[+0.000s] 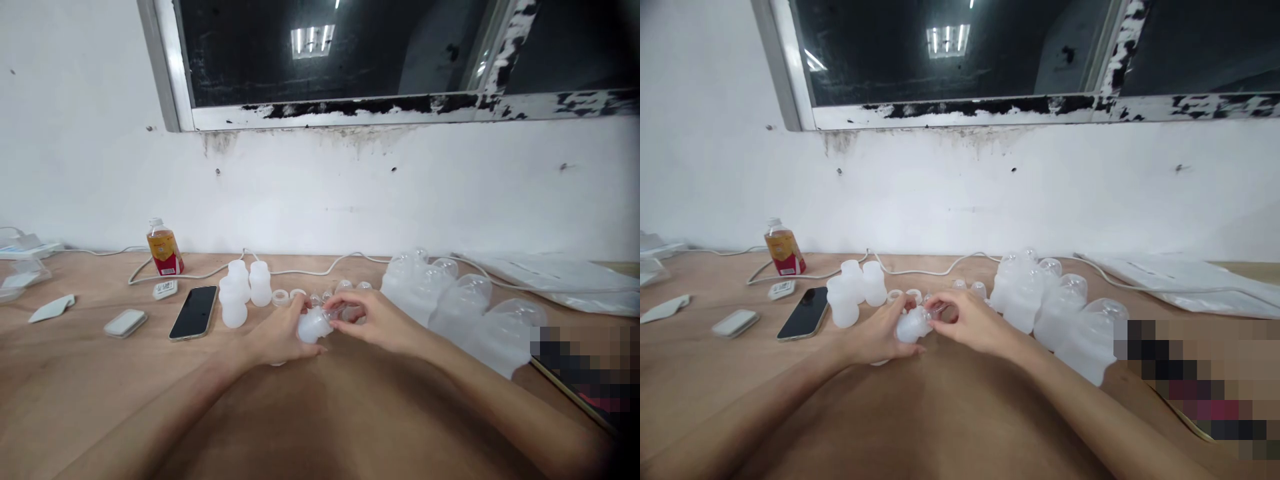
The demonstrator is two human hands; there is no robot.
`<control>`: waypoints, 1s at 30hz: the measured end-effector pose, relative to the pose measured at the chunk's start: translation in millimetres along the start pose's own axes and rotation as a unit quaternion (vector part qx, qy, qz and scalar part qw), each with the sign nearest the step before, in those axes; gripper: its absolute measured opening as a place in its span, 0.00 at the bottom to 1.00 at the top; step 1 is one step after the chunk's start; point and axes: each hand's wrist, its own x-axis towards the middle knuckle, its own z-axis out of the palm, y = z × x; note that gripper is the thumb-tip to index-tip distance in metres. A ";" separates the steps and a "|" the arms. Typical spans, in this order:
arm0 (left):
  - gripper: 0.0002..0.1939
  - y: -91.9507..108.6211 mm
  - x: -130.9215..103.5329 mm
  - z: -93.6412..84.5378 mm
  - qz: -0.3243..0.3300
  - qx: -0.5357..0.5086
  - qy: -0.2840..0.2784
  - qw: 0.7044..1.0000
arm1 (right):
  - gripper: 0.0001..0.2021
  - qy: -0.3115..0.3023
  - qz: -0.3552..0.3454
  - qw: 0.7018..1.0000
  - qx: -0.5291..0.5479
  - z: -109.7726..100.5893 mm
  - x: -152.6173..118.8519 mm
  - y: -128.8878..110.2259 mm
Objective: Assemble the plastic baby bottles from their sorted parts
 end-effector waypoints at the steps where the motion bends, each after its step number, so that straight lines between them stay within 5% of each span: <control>1: 0.27 -0.4 0.2 -0.4 -0.002 0.003 0.002 1.000 | 0.10 0.012 -0.004 1.000 0.003 -4.4 0.3 1.8; 4: 0.25 -1.4 1.1 -4.9 -0.006 0.013 0.020 1.000 | 0.10 0.048 0.002 0.999 -0.008 -15.8 1.2 9.3; 8: 0.24 -0.2 1.7 -23.8 0.016 0.084 0.057 0.995 | 0.08 -0.068 0.018 0.993 -0.091 -9.3 -1.4 15.8; 12: 0.22 2.8 -1.5 -50.3 -0.032 0.194 0.017 0.980 | 0.06 -0.124 -0.004 0.979 -0.158 17.6 -8.4 9.1; 17: 0.22 3.6 -6.5 -68.0 -0.072 0.296 0.001 0.952 | 0.04 -0.115 -0.010 0.980 -0.164 36.9 -13.6 2.4; 24: 0.20 -4.0 -5.4 -70.1 -0.067 0.427 0.003 0.902 | 0.06 -0.031 -0.047 0.980 -0.191 58.2 -17.2 16.4; 30: 0.19 -11.8 -6.7 -72.1 -0.074 0.446 0.005 0.892 | 0.06 -0.027 -0.050 0.983 -0.177 59.8 -18.4 15.2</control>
